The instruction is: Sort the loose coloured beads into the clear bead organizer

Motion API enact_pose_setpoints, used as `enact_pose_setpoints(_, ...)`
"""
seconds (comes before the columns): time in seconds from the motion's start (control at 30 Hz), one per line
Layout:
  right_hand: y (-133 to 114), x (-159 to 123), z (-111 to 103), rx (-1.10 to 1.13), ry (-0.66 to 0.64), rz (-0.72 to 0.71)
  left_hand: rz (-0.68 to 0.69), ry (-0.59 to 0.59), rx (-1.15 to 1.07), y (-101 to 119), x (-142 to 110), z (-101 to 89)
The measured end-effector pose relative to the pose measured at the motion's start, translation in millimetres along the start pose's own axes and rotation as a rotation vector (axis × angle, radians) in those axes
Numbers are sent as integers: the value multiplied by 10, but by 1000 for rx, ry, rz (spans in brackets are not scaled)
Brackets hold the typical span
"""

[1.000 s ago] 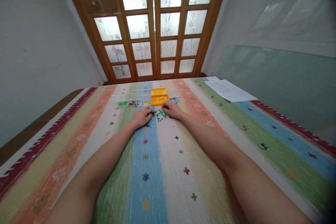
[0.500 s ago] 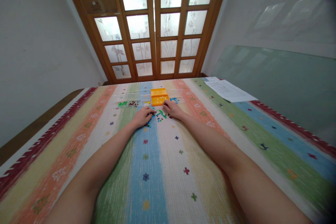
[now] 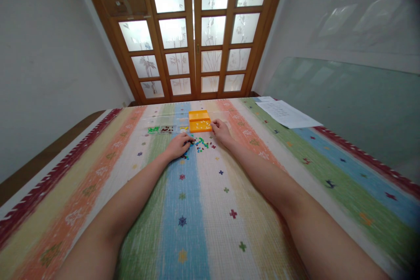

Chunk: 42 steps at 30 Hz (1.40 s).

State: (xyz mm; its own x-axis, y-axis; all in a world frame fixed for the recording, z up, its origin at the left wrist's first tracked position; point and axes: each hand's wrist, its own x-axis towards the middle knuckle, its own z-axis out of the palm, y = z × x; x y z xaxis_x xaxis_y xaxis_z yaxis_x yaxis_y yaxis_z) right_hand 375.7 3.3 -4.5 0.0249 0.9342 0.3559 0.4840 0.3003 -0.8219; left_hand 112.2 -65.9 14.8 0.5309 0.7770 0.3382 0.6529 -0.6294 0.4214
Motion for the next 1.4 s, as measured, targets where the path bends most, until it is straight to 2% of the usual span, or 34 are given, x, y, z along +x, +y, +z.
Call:
enact_pose_setpoints(0.17,-43,19,-39,-83,94,-7,-8,2,-5,7,-2,-7)
enact_pose_setpoints(0.37,-149,2,-85,-370,138,59,-4,6,-3,-3,-3,4)
enact_pose_setpoints(0.53,-140,51,-168,-321,108,0,-6,24,16,33,-10,-9)
enact_pose_setpoints(0.6,-122,72,-213,-262,81,-45,-28,81,38,54,-14,-39)
enact_pose_setpoints(0.73,-109,79,-262,-119,50,-127,-93,284,66,38,-19,-110)
enact_pose_setpoints(0.8,-112,58,-253,-100,36,-152,-111,309,70,-2,-21,-129)
enact_pose_setpoints(0.9,-115,6,-206,-134,-3,-179,-123,278,74,-57,-21,-131)
enact_pose_setpoints(1.13,-142,-112,-87,-221,-133,-281,-62,96,34,-60,-18,-99)
enact_pose_setpoints(1.27,-176,-149,-74,-272,-177,-318,-51,24,-75,-130,-21,-126)
enact_pose_setpoints(1.4,-184,-155,-91,-302,-196,-307,-102,-90,-250,-265,-42,-264)
